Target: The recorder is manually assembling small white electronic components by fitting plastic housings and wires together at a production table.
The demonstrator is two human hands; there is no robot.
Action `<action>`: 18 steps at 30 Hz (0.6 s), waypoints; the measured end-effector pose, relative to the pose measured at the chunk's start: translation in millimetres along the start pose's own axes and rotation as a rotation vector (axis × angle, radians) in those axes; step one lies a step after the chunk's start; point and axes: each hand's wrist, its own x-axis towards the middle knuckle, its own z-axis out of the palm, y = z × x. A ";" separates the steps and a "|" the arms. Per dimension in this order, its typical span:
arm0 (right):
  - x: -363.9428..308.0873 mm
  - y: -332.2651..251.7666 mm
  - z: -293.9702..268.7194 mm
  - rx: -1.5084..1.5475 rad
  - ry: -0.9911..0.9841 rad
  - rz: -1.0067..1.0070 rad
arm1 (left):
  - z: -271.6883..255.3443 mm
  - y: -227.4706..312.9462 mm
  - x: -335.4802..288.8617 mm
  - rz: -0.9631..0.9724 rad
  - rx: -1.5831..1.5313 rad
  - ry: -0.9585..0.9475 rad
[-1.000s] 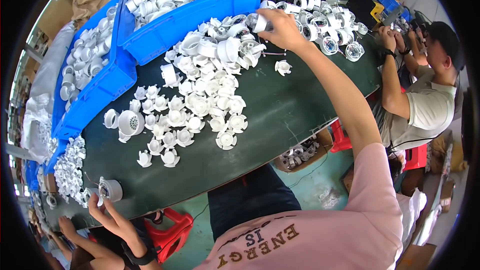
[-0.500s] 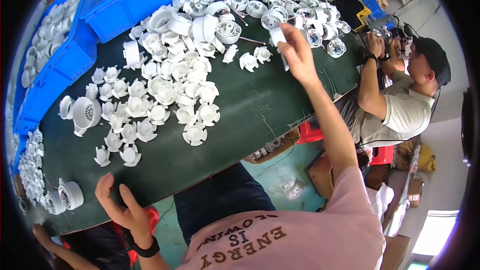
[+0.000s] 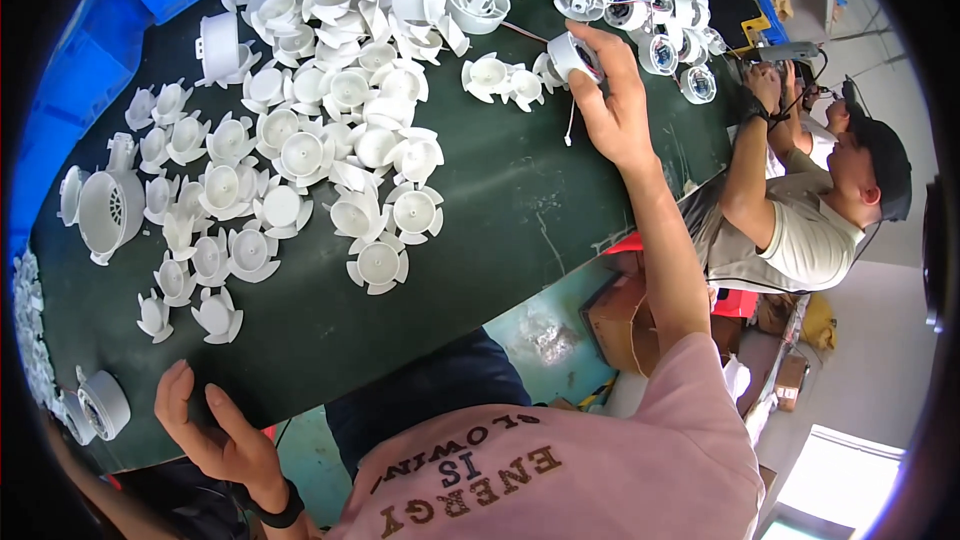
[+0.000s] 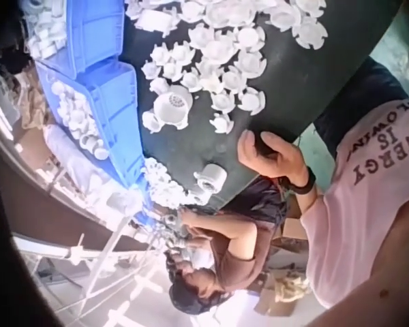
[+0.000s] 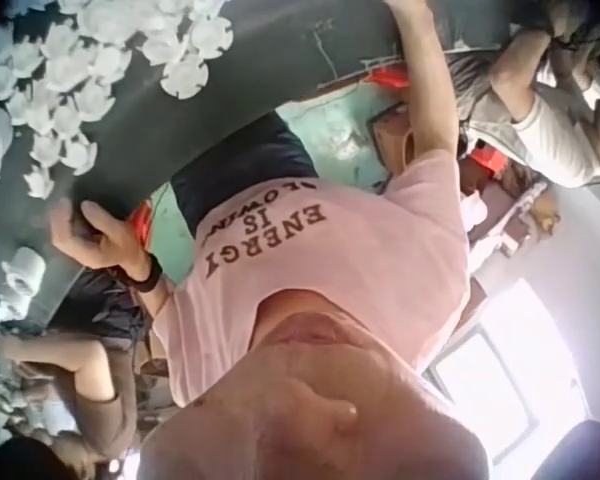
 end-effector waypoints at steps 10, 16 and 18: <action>15.0 -26.9 3.7 -0.330 -0.117 -0.053 | -4.7 12.1 12.7 0.068 0.062 -0.055; 6.7 -54.7 -20.4 -0.028 0.009 0.157 | -19.2 47.4 8.8 0.022 -0.174 0.002; 3.5 -106.1 -22.4 0.309 -0.006 0.149 | -15.4 75.0 9.8 0.084 -0.295 -0.117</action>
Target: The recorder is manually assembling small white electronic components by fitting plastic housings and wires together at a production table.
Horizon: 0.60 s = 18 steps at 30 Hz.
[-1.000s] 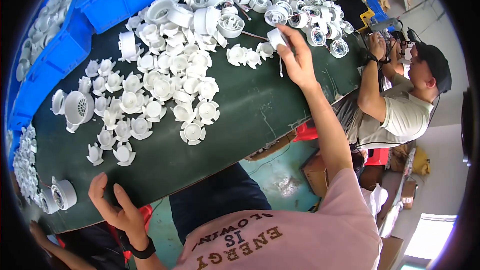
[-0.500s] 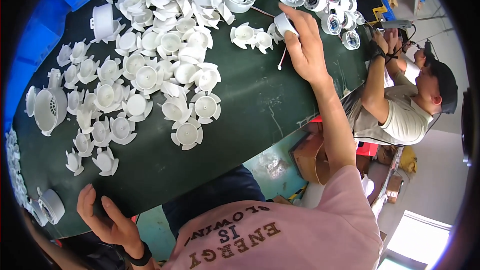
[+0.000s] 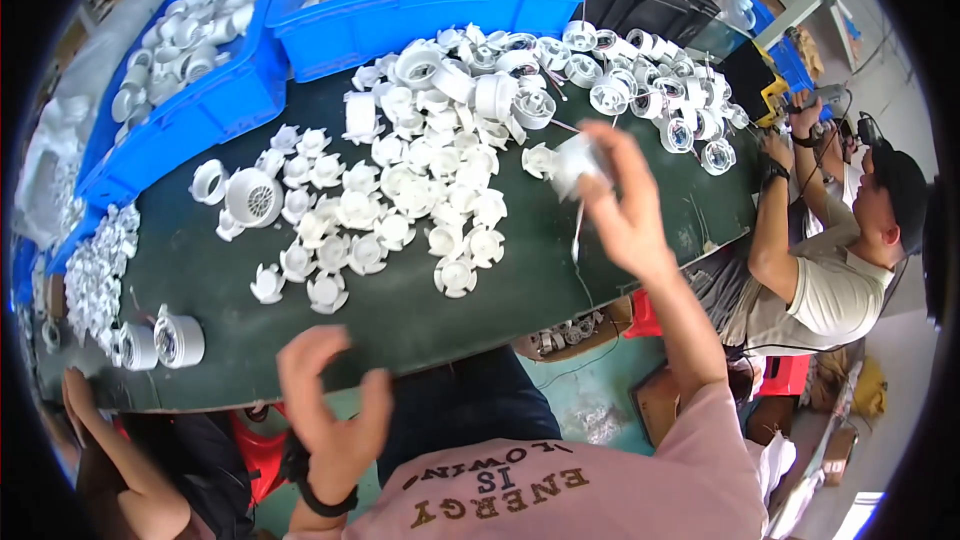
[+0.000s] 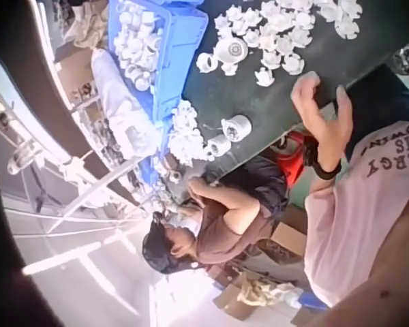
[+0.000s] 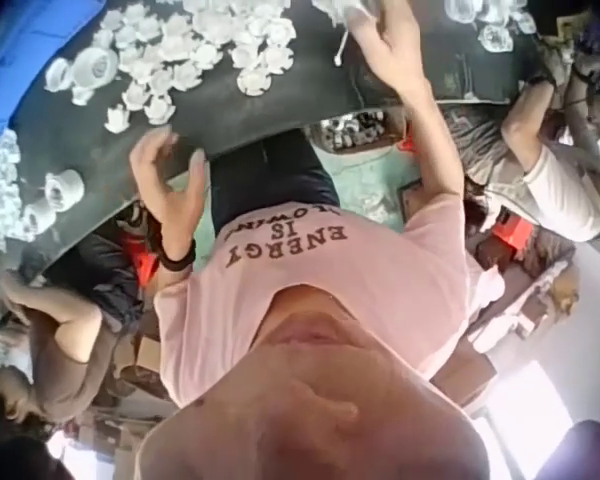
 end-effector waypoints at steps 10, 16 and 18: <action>34.4 -81.4 36.3 0.075 -0.344 -0.286 | 24.6 9.6 10.8 -0.358 -0.882 -0.189; 114.5 -3.3 49.0 -0.832 -0.387 -0.128 | 17.0 7.5 1.6 -0.580 -1.031 -0.202; 114.3 5.6 42.4 -0.812 -0.310 -0.150 | 11.3 6.9 3.0 -0.581 -0.878 -0.230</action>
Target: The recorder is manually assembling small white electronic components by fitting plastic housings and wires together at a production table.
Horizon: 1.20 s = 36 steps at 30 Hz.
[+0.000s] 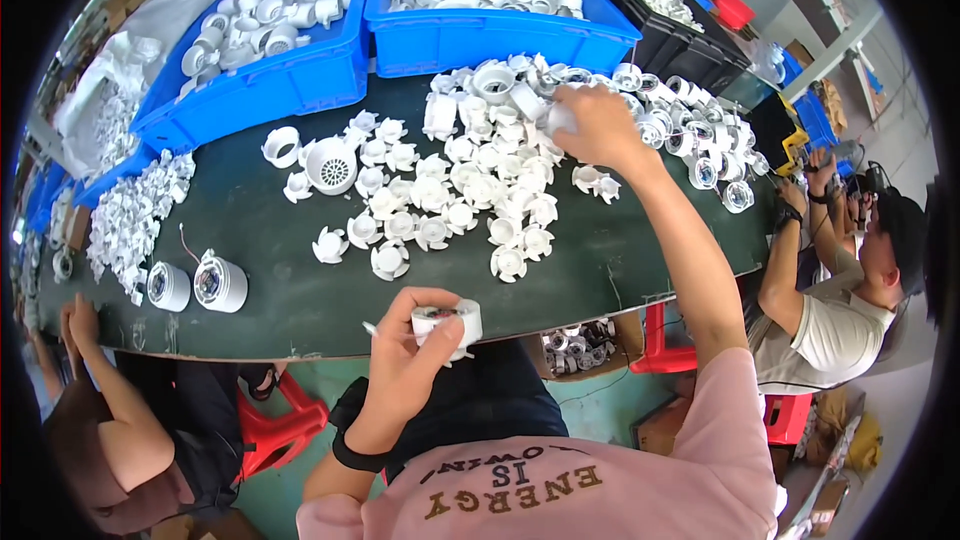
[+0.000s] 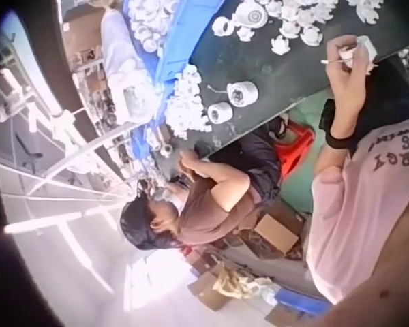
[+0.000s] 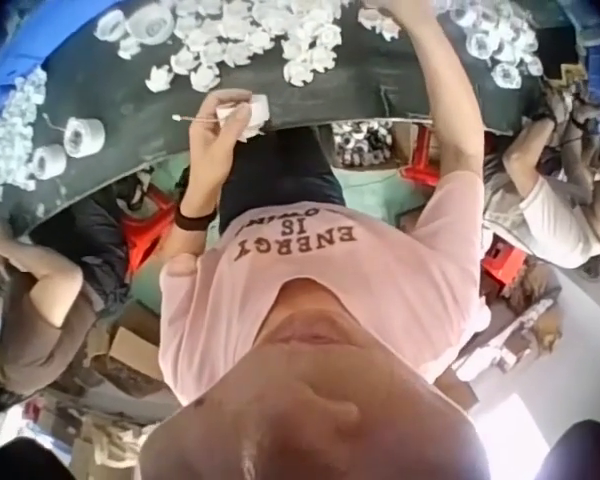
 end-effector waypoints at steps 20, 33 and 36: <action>-153.2 -156.1 -3.0 1.656 0.216 0.133 | 23.3 -6.6 25.7 0.339 0.356 0.103; -172.3 -157.5 9.1 1.748 0.312 0.172 | 33.8 -12.2 23.3 0.168 0.349 0.076; -173.8 -156.9 14.0 1.573 0.337 0.114 | 36.1 -14.8 24.2 0.313 0.380 0.084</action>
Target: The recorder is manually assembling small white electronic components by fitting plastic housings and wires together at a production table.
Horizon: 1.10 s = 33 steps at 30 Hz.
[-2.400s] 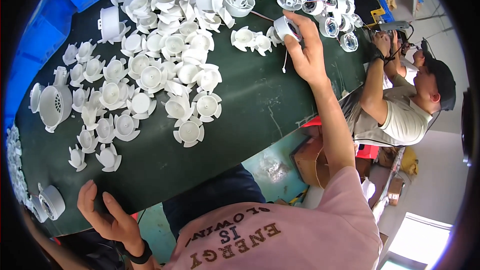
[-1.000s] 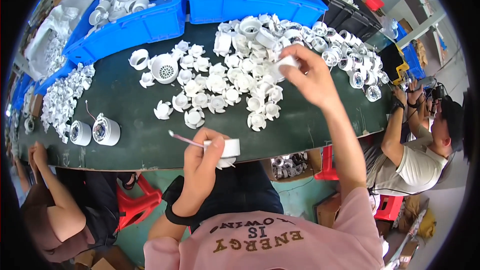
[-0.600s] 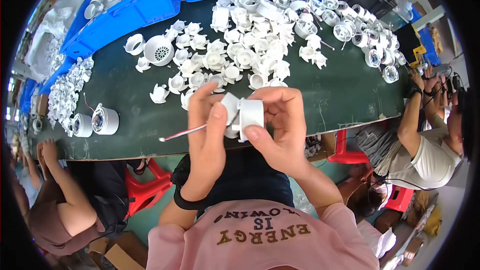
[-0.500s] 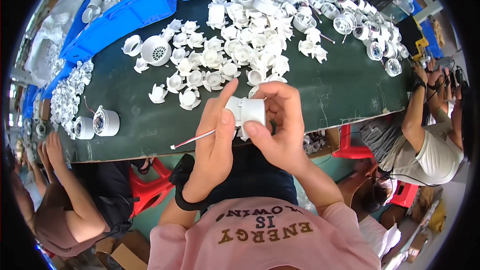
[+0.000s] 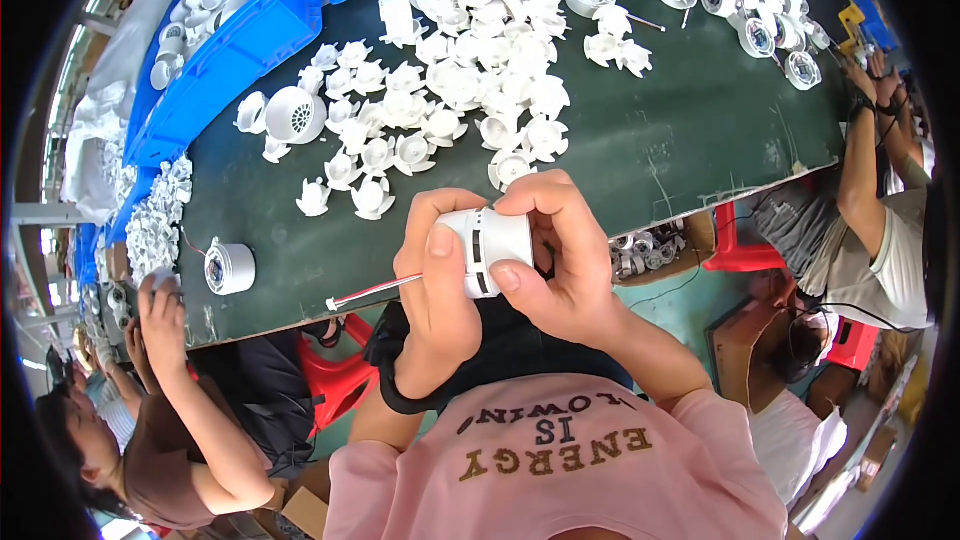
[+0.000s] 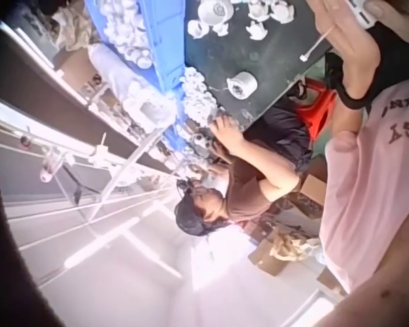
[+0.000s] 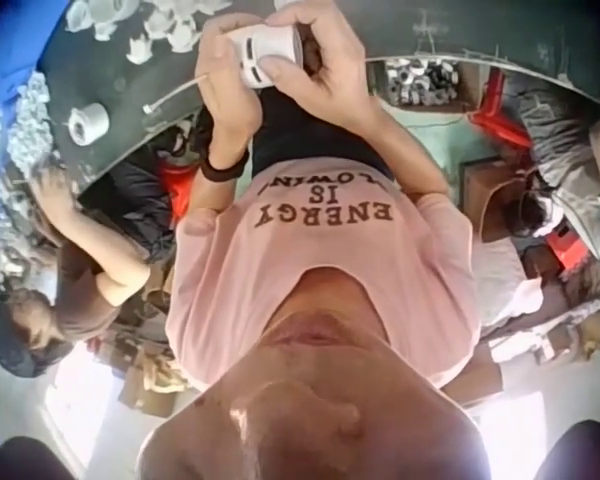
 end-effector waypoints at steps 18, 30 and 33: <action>9.5 17.6 17.5 0.068 -0.070 -0.408 | 3.1 2.3 -12.2 0.099 0.116 -0.063; 7.3 -17.2 6.5 -0.141 -0.114 0.145 | -25.8 10.5 6.5 -0.175 -0.157 -0.173; 14.3 -5.7 15.0 0.402 0.169 0.176 | -27.7 29.7 -2.0 0.042 0.146 -0.559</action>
